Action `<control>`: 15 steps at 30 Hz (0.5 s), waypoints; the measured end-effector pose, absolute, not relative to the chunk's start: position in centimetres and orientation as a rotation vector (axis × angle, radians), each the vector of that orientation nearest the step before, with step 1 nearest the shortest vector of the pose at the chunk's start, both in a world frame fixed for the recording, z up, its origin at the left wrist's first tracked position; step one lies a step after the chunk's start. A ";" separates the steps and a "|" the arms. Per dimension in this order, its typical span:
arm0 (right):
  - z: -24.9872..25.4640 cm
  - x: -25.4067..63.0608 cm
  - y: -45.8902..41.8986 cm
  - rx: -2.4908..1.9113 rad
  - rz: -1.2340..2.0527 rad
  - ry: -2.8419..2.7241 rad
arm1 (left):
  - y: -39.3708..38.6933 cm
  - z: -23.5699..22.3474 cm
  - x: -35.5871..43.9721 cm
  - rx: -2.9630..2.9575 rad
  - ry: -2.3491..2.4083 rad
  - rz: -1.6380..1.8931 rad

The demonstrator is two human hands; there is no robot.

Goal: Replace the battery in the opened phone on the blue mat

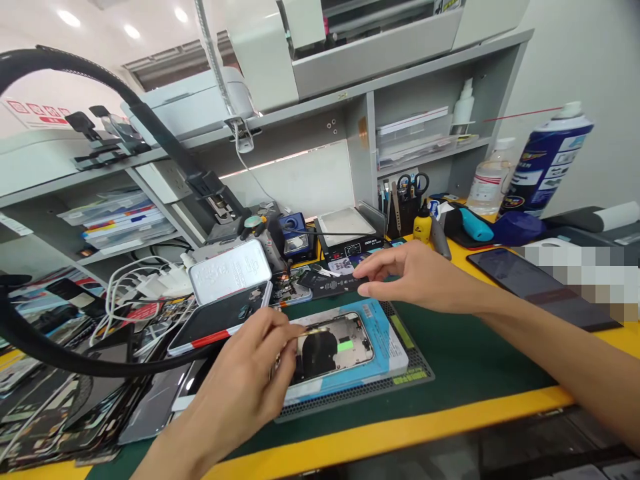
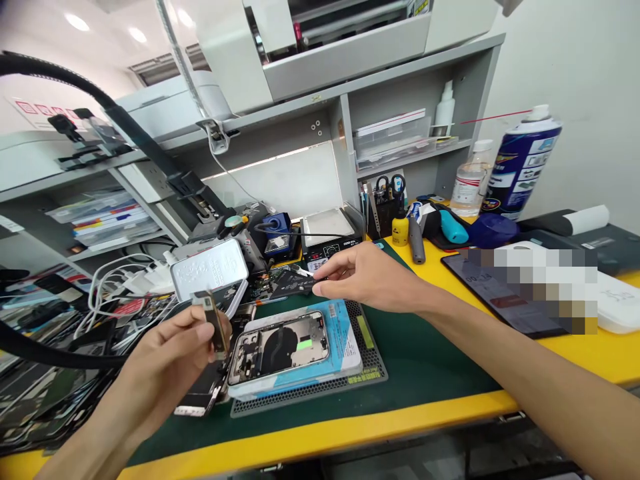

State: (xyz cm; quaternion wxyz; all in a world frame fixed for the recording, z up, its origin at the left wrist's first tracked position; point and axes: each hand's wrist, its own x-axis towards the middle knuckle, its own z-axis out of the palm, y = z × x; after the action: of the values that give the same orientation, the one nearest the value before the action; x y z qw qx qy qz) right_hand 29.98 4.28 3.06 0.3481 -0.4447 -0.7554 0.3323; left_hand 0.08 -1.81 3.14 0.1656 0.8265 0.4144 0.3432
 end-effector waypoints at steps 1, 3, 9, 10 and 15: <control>3.2 30.0 4.3 -1.156 0.877 -1.955 | -1.9 3.2 -0.1 2.237 1.211 0.984; 3.5 29.9 4.4 -1.162 0.900 -1.944 | -1.9 3.1 -0.3 2.020 1.257 0.989; 4.0 29.9 4.4 -1.204 0.930 -1.888 | -1.3 2.5 0.4 1.691 1.242 0.943; 4.0 29.9 4.3 -1.215 0.937 -1.877 | -1.2 2.5 0.6 1.693 1.233 0.936; 4.2 30.0 4.2 -1.237 0.944 -1.847 | -0.4 2.4 1.0 1.908 1.236 0.910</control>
State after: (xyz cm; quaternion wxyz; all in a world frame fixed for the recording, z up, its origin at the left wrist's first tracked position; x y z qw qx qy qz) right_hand 30.01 4.15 4.23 0.3550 -0.4788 -0.7149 0.3654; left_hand 1.03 -0.38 2.44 0.3397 0.7329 0.4746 0.3496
